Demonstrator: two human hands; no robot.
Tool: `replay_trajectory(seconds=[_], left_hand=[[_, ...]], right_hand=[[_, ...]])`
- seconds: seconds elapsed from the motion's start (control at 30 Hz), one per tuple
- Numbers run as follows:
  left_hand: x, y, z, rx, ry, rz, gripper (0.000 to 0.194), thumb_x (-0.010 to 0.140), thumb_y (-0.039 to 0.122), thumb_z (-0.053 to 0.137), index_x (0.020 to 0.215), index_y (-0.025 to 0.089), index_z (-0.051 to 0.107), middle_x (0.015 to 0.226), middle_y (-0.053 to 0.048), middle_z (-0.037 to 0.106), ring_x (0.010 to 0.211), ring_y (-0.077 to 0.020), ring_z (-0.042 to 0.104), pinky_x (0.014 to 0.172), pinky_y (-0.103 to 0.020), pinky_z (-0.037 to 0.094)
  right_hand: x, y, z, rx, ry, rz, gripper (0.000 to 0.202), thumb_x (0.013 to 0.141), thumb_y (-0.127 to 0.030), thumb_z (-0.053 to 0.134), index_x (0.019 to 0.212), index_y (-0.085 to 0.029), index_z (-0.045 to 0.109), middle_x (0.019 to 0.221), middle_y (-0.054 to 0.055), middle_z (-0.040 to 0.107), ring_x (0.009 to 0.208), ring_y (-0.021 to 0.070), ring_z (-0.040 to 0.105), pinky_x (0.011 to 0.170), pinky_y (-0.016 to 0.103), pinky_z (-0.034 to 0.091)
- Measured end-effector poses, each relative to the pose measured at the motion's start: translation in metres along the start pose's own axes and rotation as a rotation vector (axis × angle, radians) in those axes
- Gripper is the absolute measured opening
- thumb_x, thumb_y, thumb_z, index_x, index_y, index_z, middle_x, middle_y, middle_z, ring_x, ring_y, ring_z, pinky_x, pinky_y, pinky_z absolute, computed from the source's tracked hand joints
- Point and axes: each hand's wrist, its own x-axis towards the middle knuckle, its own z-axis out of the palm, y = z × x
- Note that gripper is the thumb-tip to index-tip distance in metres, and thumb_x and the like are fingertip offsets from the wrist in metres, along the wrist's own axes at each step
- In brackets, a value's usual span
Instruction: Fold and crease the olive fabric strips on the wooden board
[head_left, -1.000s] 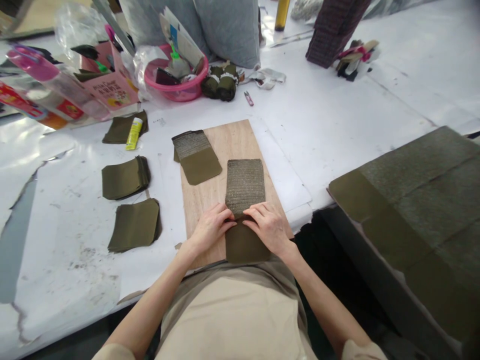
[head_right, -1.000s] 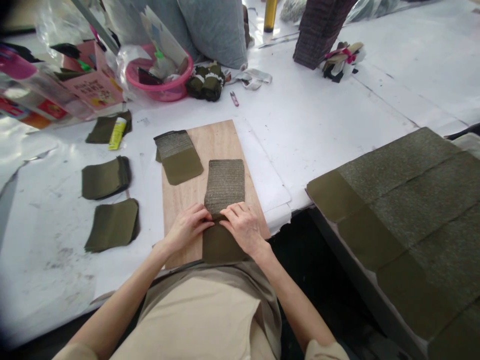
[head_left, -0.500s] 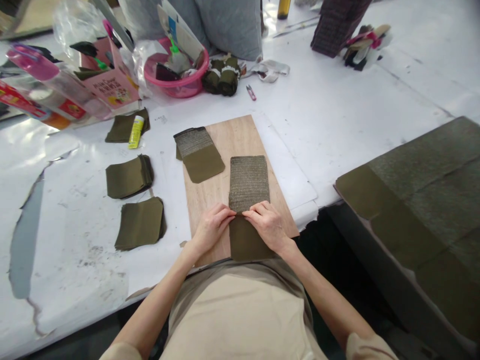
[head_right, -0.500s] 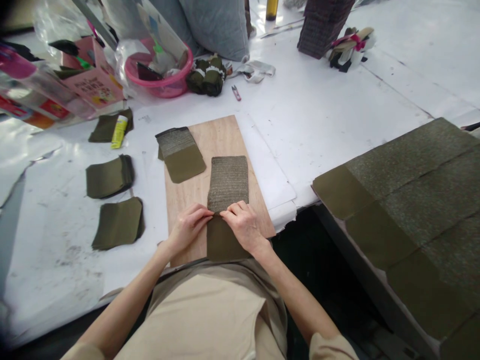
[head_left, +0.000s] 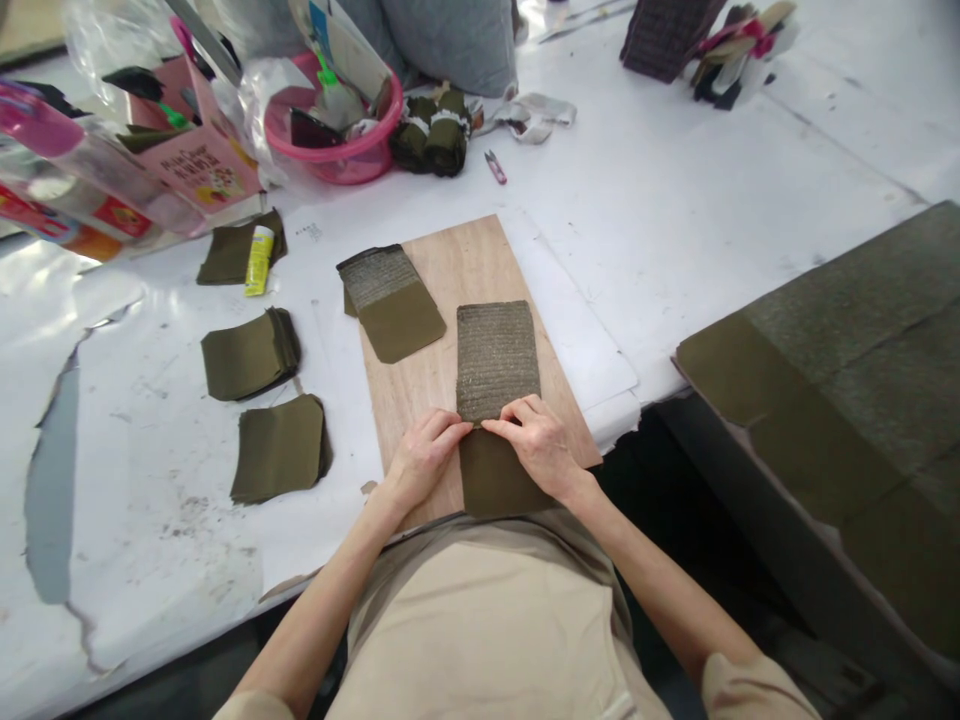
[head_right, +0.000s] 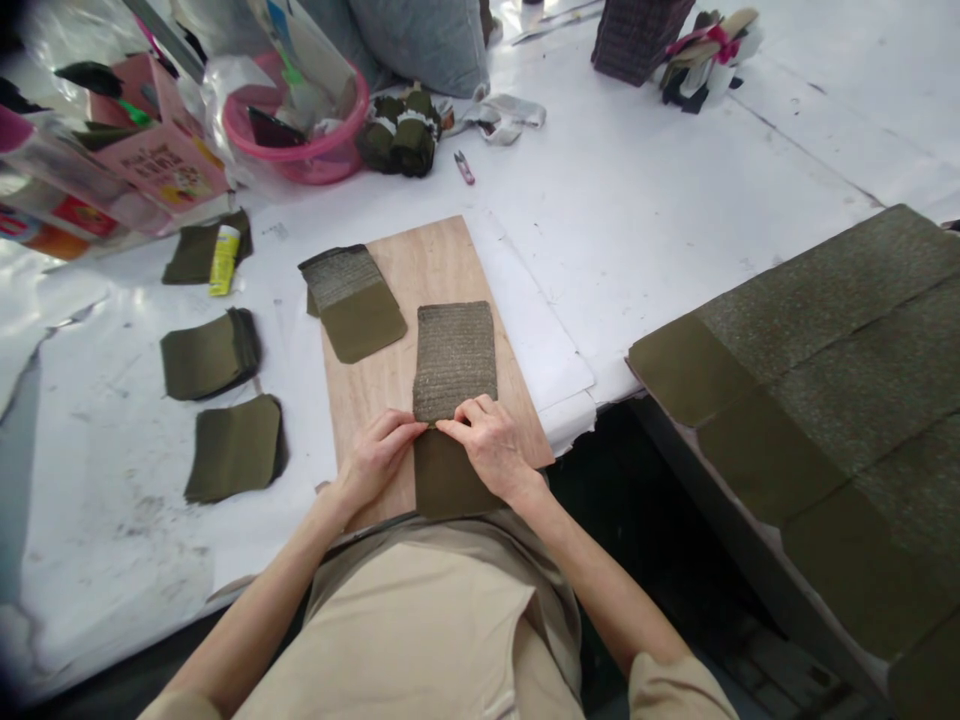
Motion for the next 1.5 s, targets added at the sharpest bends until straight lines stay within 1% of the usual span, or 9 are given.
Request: replay_trajectory(seconds=[0.2, 0.43, 0.87, 1.07, 1.2, 1.3, 1.4, 1.43, 1.5], left_hand=[[-0.003, -0.002, 0.001, 0.108, -0.037, 0.048, 0.027, 0.097, 0.017, 0.042, 0.119, 0.021, 0.057, 0.107, -0.008, 0.059, 0.103, -0.0205, 0.054, 0.084, -0.034, 0.052], [-0.002, -0.003, 0.001, 0.161, -0.028, 0.103, 0.028, 0.098, 0.018, 0.04, 0.12, 0.017, 0.057, 0.107, -0.01, 0.059, 0.103, -0.0207, 0.054, 0.083, -0.034, 0.053], [-0.002, 0.0, -0.006, 0.241, -0.077, 0.167, 0.03, 0.098, 0.017, 0.04, 0.123, 0.016, 0.055, 0.109, -0.011, 0.058, 0.105, -0.0213, 0.053, 0.088, -0.036, 0.052], [-0.008, -0.006, -0.009, 0.298, -0.08, 0.191, 0.03, 0.097, 0.016, 0.041, 0.123, 0.015, 0.055, 0.111, -0.012, 0.059, 0.107, -0.0224, 0.053, 0.089, -0.037, 0.052], [-0.017, -0.012, -0.015, 0.312, -0.095, 0.178, 0.029, 0.097, 0.016, 0.041, 0.121, 0.014, 0.057, 0.11, -0.012, 0.06, 0.107, -0.0236, 0.053, 0.087, -0.037, 0.053], [-0.021, -0.011, -0.018, 0.269, -0.019, 0.117, 0.027, 0.096, 0.015, 0.042, 0.118, 0.015, 0.058, 0.107, -0.011, 0.06, 0.104, -0.022, 0.055, 0.086, -0.035, 0.053], [-0.021, -0.001, -0.015, 0.21, 0.089, 0.018, 0.028, 0.095, 0.012, 0.045, 0.119, 0.018, 0.058, 0.107, -0.009, 0.06, 0.104, -0.0207, 0.055, 0.089, -0.035, 0.051], [-0.019, 0.004, -0.012, 0.2, 0.099, 0.001, 0.03, 0.095, 0.012, 0.045, 0.121, 0.019, 0.057, 0.108, -0.009, 0.06, 0.106, -0.021, 0.055, 0.09, -0.036, 0.051], [-0.015, 0.014, -0.005, 0.205, 0.071, 0.01, 0.033, 0.094, 0.013, 0.046, 0.125, 0.018, 0.055, 0.111, -0.01, 0.06, 0.11, -0.0225, 0.054, 0.093, -0.038, 0.05]], right_hand=[[0.0, 0.0, 0.001, -0.064, 0.019, -0.048, 0.021, 0.094, -0.022, 0.057, 0.106, -0.031, 0.071, 0.092, 0.002, 0.061, 0.092, 0.0174, 0.049, 0.078, 0.03, 0.04], [0.001, 0.0, 0.003, -0.113, 0.037, -0.08, 0.017, 0.093, -0.024, 0.058, 0.105, -0.03, 0.07, 0.09, 0.002, 0.06, 0.091, 0.0174, 0.048, 0.076, 0.032, 0.035], [0.001, -0.001, 0.009, -0.147, 0.05, -0.114, 0.016, 0.095, -0.026, 0.056, 0.101, -0.029, 0.07, 0.086, 0.002, 0.058, 0.089, 0.0174, 0.046, 0.081, 0.033, 0.032], [0.002, -0.001, 0.008, -0.172, 0.052, -0.132, 0.019, 0.096, -0.025, 0.054, 0.105, -0.03, 0.07, 0.085, 0.002, 0.058, 0.088, 0.0173, 0.046, 0.082, 0.033, 0.031], [0.002, -0.002, 0.008, -0.18, 0.051, -0.142, 0.019, 0.095, -0.024, 0.055, 0.107, -0.03, 0.07, 0.085, 0.002, 0.058, 0.088, 0.0174, 0.046, 0.081, 0.033, 0.031], [0.003, -0.001, 0.009, -0.187, 0.055, -0.145, 0.019, 0.095, -0.023, 0.055, 0.106, -0.03, 0.07, 0.084, 0.002, 0.058, 0.087, 0.0173, 0.046, 0.081, 0.033, 0.031], [0.002, -0.001, 0.009, -0.185, 0.044, -0.141, 0.019, 0.095, -0.024, 0.055, 0.107, -0.03, 0.069, 0.086, 0.002, 0.057, 0.088, 0.0173, 0.046, 0.081, 0.033, 0.031], [0.002, -0.001, 0.009, -0.183, 0.039, -0.14, 0.02, 0.096, -0.024, 0.055, 0.107, -0.03, 0.069, 0.086, 0.002, 0.057, 0.088, 0.0174, 0.046, 0.081, 0.033, 0.03], [0.002, -0.002, 0.008, -0.179, 0.033, -0.136, 0.019, 0.096, -0.025, 0.054, 0.106, -0.03, 0.069, 0.086, 0.002, 0.057, 0.088, 0.0174, 0.046, 0.081, 0.033, 0.03]])
